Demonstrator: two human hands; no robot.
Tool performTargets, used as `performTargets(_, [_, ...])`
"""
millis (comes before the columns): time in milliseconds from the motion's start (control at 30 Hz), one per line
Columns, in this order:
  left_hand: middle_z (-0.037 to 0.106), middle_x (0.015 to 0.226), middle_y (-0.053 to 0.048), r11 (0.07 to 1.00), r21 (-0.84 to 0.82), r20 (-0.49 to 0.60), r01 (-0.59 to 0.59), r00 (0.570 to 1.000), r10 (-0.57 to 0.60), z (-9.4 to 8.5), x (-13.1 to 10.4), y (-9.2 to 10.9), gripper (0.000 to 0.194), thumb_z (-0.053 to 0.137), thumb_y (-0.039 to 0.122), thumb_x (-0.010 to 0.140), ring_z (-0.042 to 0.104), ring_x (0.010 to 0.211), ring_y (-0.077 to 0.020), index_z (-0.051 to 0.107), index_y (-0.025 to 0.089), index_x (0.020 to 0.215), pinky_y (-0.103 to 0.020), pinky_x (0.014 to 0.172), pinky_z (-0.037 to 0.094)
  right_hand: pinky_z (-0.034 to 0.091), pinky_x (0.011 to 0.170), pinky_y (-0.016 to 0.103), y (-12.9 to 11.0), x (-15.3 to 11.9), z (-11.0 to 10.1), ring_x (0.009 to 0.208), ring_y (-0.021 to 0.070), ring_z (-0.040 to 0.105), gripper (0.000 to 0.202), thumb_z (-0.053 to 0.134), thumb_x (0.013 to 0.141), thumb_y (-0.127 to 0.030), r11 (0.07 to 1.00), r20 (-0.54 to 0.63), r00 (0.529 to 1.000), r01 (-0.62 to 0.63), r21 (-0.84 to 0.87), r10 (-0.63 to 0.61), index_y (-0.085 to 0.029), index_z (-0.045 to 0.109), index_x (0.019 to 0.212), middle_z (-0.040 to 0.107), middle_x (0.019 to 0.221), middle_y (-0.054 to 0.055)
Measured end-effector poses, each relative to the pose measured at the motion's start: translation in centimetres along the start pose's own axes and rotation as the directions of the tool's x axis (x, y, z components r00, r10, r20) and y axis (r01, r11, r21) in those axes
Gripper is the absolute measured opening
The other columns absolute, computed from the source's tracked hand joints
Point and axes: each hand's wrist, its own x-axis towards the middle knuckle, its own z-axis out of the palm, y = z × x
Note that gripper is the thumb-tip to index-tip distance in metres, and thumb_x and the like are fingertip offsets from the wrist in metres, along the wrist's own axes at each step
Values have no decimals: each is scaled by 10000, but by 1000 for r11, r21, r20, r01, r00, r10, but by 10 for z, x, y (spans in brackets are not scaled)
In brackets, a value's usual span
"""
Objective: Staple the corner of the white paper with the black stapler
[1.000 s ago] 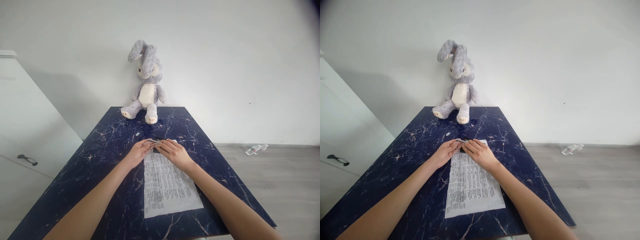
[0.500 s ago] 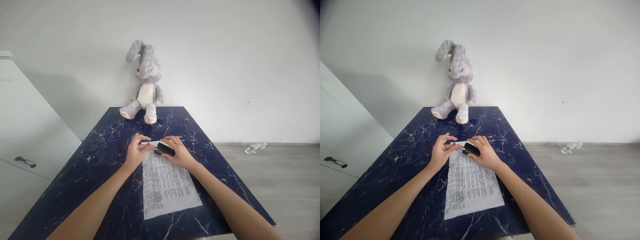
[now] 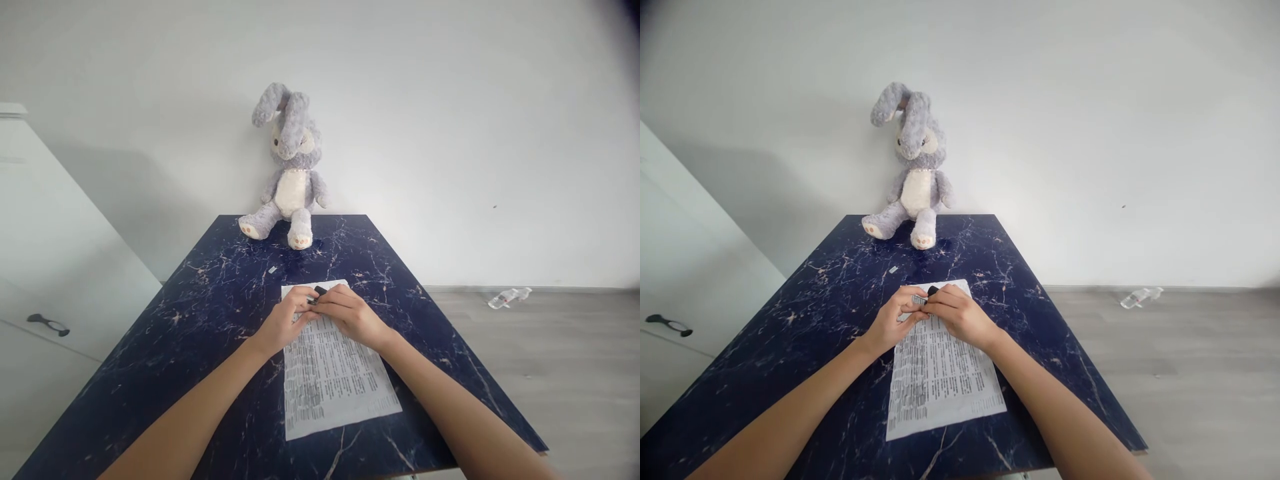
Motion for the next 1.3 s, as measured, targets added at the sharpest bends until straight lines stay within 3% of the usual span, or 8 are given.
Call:
performTargets(100, [682,1123,-67,981,192,-184,43,983,-7,-11,5,-3,169,620,390,1010,714,964,-205,554,246,1072,-369,878,612,568,895,449,9,0,-9,1009,246,672,273,496,1053,-160,988,-122,981,-151,25,153,-254,737,1140,748,1064,76])
performTargets(200, [666,1035,-84,863,423,-434,277,898,-75,-34,12,-18,163,490,352,1047,684,917,-229,593,225,1050,-391,876,581,554,913,451,39,-12,-26,995,265,674,183,566,1008,-219,911,-297,870,-412,-3,392,-240,746,1031,751,1031,85])
performTargets(400, [581,1421,-200,643,614,-370,458,886,-278,-55,13,-67,353,476,337,1002,524,1362,-389,645,173,1265,-581,1147,416,554,827,416,110,-57,-50,775,253,683,189,649,808,-215,576,-330,553,-817,-34,765,-206,757,962,758,853,68])
performTargets(533, [537,1544,-152,632,652,-237,419,905,-354,-47,8,-79,383,494,335,1001,400,1477,-435,630,234,1345,-689,1190,281,550,833,400,126,-70,-47,759,240,686,196,640,767,-167,506,-239,507,-860,-72,828,-214,763,912,751,811,46])
performTargets(767, [710,1059,-139,578,712,-242,399,912,-331,-50,14,-60,137,559,257,968,634,1047,-364,662,205,1042,-505,940,491,487,1026,537,100,-48,-38,1092,328,594,291,617,848,-158,638,-348,674,-735,-229,652,-203,753,1100,669,1121,133])
performTargets(933, [691,1243,-135,588,732,-202,343,934,-294,-48,14,-59,272,504,211,999,581,1134,-369,665,228,1217,-494,937,464,496,972,471,47,-13,-24,1002,277,618,189,521,1012,-225,845,-342,813,-527,-90,471,-234,709,1027,668,1050,96])
performTargets(1100, [691,1158,-118,583,736,-175,345,928,-328,-47,16,-58,203,509,209,1010,584,1083,-339,699,226,1078,-453,901,458,506,824,436,6,8,-19,829,240,592,175,550,1012,-224,942,-293,906,-334,-47,306,-228,629,857,649,877,74])
performTargets(1300, [669,1103,-98,496,793,-175,353,913,-369,-46,17,-50,228,447,208,1056,578,1043,-296,673,223,1032,-403,879,446,556,728,368,-94,53,-52,827,207,654,139,551,983,-140,959,-195,976,-38,282,96,-218,661,950,700,891,67])
